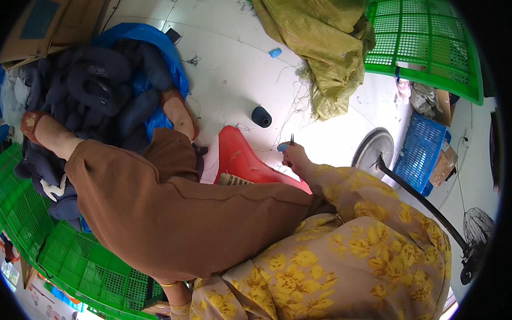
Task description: The person trims loose threads and excess fabric from dark blue slip-on shoes using small scissors. The person handles each shoe individually, snipping threads and occasionally turning the shoe to access different edges.
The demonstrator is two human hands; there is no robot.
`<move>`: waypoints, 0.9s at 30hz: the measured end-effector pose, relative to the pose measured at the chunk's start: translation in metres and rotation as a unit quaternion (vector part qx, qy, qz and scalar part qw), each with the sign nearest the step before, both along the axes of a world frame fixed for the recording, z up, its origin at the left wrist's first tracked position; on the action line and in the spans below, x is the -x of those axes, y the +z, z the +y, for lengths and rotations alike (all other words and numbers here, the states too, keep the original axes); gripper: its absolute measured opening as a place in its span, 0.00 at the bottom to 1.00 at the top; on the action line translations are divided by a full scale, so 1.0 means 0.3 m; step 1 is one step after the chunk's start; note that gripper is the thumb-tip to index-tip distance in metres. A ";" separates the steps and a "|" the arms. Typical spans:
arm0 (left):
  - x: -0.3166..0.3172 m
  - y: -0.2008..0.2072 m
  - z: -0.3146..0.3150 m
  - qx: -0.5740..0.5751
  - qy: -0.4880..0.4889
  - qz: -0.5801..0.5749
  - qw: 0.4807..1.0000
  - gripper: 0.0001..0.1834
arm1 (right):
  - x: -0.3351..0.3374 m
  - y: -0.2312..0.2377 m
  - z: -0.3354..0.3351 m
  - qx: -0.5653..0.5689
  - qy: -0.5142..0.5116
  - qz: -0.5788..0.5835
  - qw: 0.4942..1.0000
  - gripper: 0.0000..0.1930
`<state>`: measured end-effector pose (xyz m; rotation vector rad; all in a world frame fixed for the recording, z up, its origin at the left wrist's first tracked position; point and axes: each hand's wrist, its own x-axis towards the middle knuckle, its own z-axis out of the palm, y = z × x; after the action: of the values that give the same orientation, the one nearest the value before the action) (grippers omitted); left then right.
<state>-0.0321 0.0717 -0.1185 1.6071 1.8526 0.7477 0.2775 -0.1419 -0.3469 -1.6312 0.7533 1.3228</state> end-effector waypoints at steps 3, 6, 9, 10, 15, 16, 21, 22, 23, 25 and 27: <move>-0.014 0.014 0.004 -0.011 0.016 0.000 1.000 0.09 | -0.030 0.150 0.002 -0.052 0.012 0.041 0.998 0.05; -0.032 0.037 0.016 -0.043 0.047 -0.018 0.998 0.08 | -0.069 0.309 0.003 -0.096 0.033 0.054 0.993 0.04; -0.074 0.095 0.039 -0.091 0.032 -0.058 0.994 0.08 | -0.097 0.493 0.032 -0.123 0.074 0.026 0.989 0.03; -0.096 0.124 0.033 -0.118 0.009 -0.078 0.990 0.07 | -0.111 0.550 0.041 -0.147 0.091 0.017 0.985 0.03; -0.307 0.274 0.039 -0.257 -0.221 -0.009 0.941 0.09 | -0.137 0.801 0.075 -0.250 0.064 0.029 0.966 0.03; -0.339 0.306 0.043 -0.273 -0.285 0.049 0.917 0.09 | -0.143 0.846 0.081 -0.269 0.068 0.028 0.960 0.03; -0.506 0.385 0.043 -0.071 -0.525 -0.068 0.846 0.10 | -0.131 1.007 0.033 -0.356 0.040 0.011 0.933 0.04; -0.532 0.364 0.022 -0.017 -0.544 -0.092 0.834 0.08 | -0.128 1.048 0.042 -0.367 0.037 0.000 0.930 0.04; -0.550 0.347 -0.006 0.033 -0.572 -0.105 0.813 0.08 | -0.121 1.079 0.043 -0.387 0.024 0.013 0.922 0.05; -0.572 0.294 -0.061 0.080 -0.611 -0.101 0.781 0.17 | -0.108 1.140 0.044 -0.423 -0.003 0.033 0.906 0.05; -0.601 0.255 -0.134 0.083 -0.590 -0.107 0.796 0.23 | -0.095 1.180 0.041 -0.472 0.012 0.041 0.880 0.06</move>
<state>0.1481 0.0314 -0.0420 2.0023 0.4556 0.1471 0.3060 -0.1297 0.0070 -0.7904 0.0582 1.4472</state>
